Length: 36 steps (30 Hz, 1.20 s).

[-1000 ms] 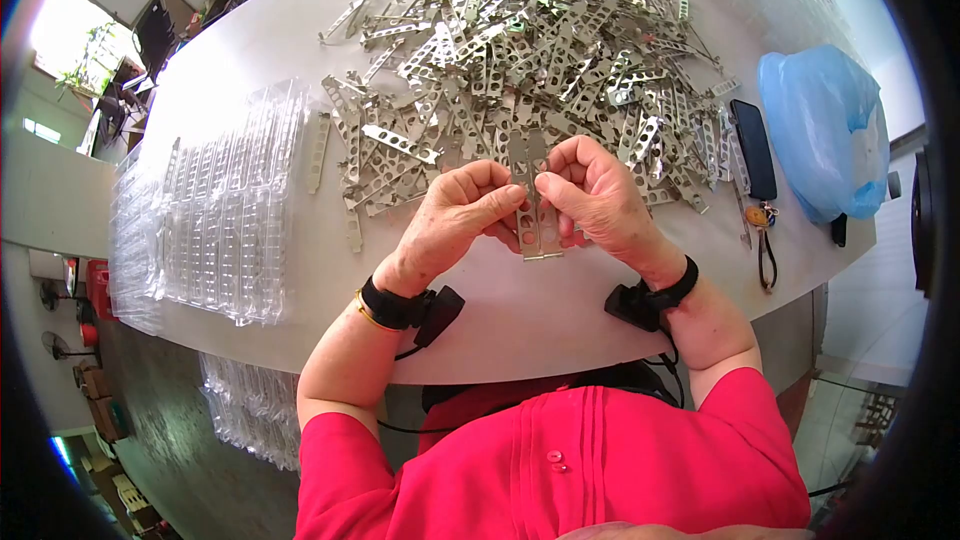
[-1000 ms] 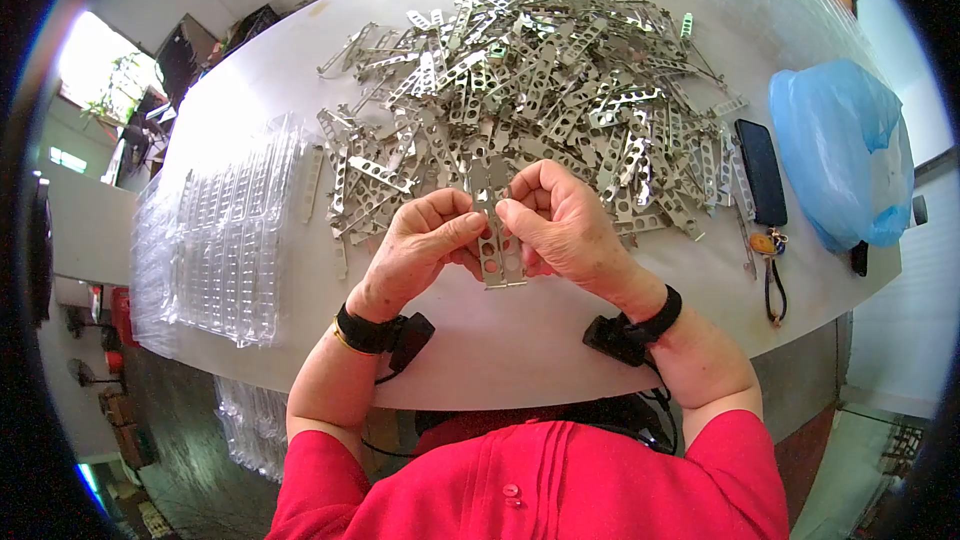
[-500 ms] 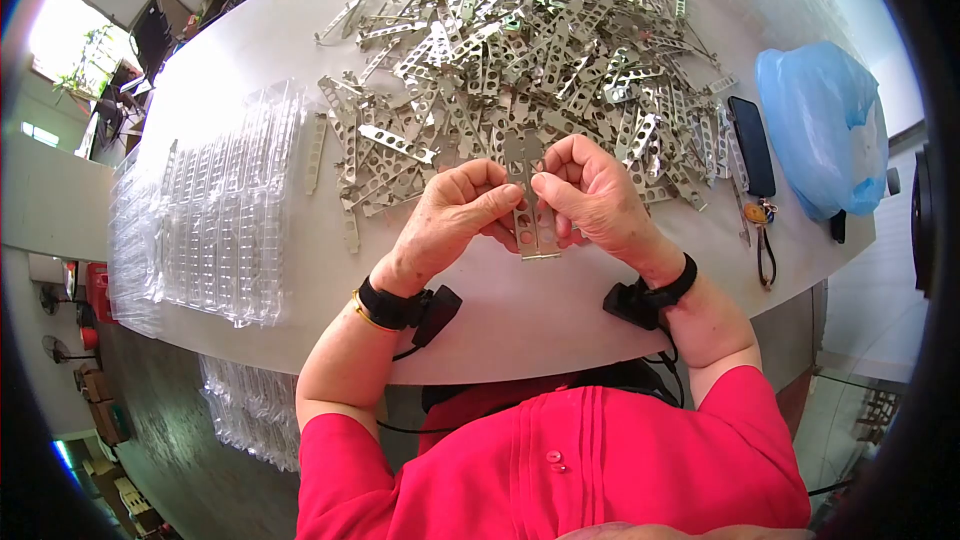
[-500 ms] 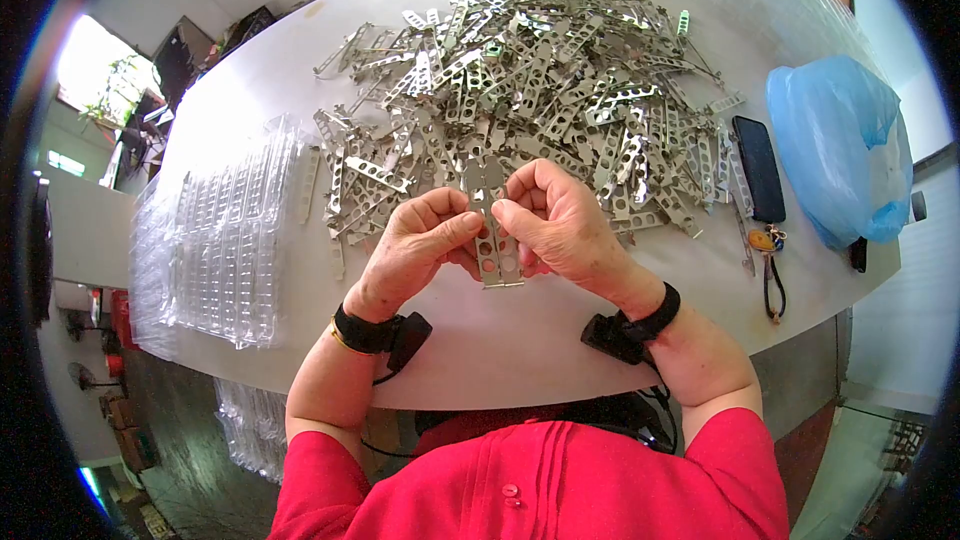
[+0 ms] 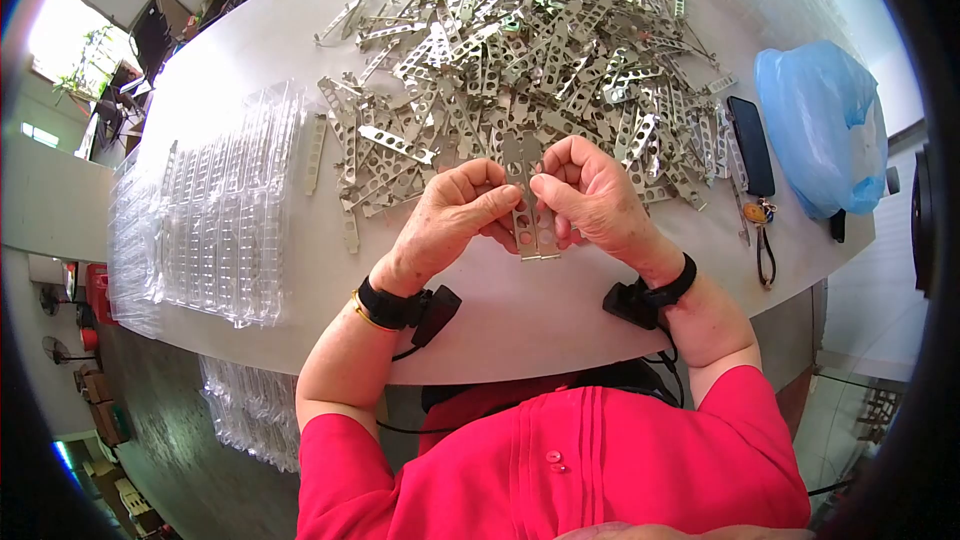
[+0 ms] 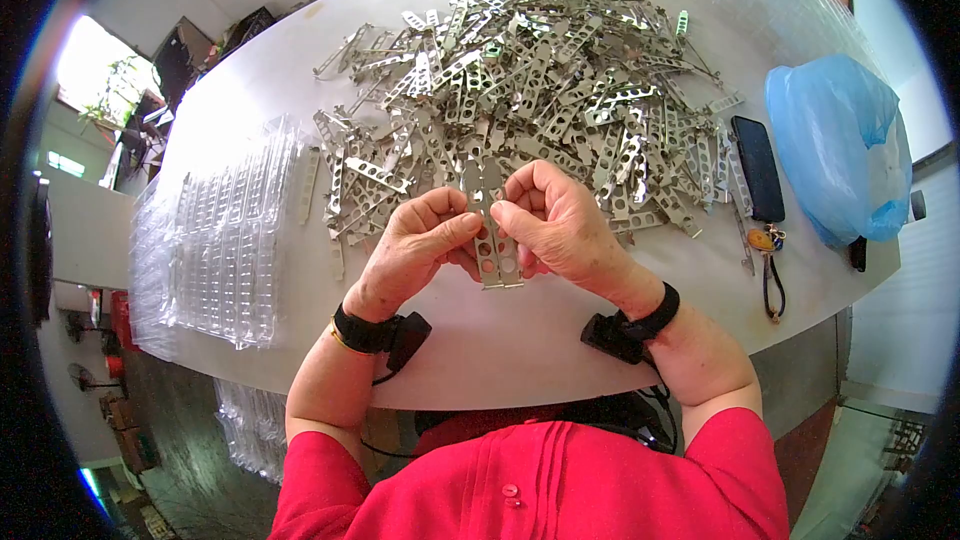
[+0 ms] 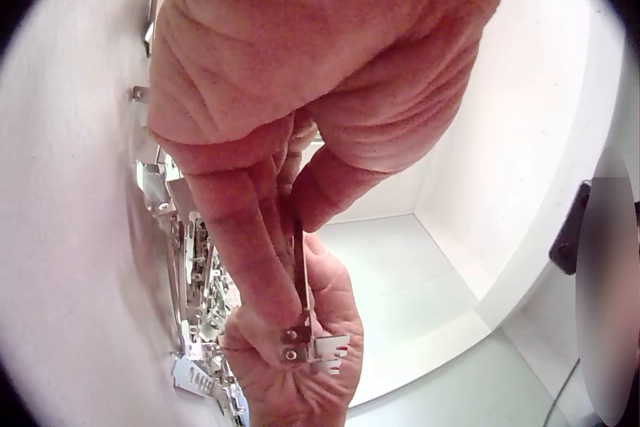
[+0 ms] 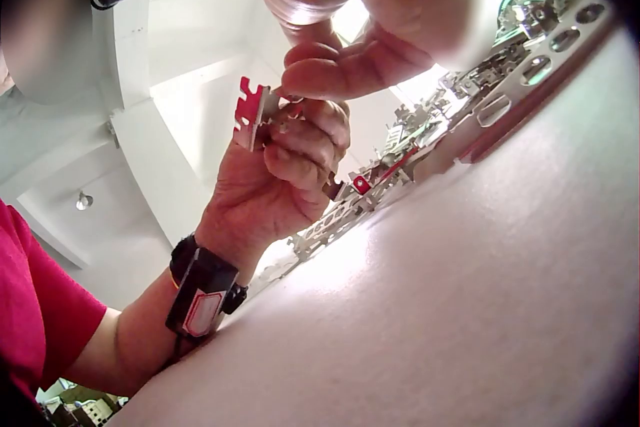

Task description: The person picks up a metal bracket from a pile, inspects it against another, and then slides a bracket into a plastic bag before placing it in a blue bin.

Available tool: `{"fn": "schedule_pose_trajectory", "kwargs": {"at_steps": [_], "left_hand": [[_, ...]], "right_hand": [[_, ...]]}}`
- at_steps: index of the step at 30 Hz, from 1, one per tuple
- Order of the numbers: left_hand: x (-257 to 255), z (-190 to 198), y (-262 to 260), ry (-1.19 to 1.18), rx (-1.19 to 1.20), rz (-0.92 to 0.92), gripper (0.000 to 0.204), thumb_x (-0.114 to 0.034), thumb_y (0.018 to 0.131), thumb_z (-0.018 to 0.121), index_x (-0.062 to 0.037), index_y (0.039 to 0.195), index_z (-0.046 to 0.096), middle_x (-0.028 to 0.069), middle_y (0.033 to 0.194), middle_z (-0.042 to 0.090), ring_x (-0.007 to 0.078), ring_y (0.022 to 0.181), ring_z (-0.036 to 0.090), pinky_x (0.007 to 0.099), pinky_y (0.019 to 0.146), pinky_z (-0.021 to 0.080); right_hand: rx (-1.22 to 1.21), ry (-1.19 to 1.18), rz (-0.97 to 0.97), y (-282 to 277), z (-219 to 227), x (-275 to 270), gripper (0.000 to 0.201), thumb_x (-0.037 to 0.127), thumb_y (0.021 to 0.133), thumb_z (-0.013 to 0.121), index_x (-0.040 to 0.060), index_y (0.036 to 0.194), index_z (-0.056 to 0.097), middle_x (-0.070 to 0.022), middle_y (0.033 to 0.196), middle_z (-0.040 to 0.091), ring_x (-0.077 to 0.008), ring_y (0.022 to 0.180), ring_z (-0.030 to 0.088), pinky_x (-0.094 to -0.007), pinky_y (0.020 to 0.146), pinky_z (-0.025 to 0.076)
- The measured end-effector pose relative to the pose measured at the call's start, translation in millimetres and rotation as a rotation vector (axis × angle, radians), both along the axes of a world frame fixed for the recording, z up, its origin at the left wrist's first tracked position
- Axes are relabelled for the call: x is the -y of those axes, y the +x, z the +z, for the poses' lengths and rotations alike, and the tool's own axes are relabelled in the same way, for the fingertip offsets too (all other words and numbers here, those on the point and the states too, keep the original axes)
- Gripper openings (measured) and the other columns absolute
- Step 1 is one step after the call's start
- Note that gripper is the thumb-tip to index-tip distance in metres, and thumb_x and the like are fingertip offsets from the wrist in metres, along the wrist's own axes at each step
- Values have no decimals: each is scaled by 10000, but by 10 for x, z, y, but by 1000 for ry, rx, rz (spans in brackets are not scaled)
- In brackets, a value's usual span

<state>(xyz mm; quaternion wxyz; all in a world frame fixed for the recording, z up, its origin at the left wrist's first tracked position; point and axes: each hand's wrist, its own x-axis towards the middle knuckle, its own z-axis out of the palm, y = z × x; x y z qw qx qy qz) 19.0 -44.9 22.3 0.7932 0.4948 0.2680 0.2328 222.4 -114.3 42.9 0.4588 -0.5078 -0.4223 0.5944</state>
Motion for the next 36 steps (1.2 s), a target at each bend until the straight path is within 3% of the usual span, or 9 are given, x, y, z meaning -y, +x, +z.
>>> {"fn": "schedule_pose_trajectory", "kwargs": {"at_steps": [10,26,31,36], "left_hand": [[-10,-18,-2,12,-3,-9,211,-166,998,607,17,1103,591,88,954,685,169,791,705,304,644,603],[5,7,0,-1,29,1,253,-214,988,635,28,1045,588,79,908,657,155,778,689,310,661,600],[6,48,9,24,47,48,181,-176,987,628,-45,913,528,154,1002,709,137,702,678,284,571,590],[-23,4,0,38,55,38,186,-171,987,627,-55,899,511,186,1007,715,134,673,673,272,545,581]], "right_hand": [[6,5,7,8,-14,-2,193,178,966,633,42,1025,509,-15,780,624,-42,525,567,-198,445,469],[8,16,2,11,-41,-12,183,163,966,630,35,1024,512,-16,773,616,-40,524,558,-200,435,466],[9,100,-65,65,-126,-43,176,146,960,630,29,1020,514,-26,793,615,-38,524,549,-195,433,438],[0,99,-74,64,-80,-35,167,143,961,627,29,1018,519,-27,805,616,-39,528,546,-196,455,446]]}}
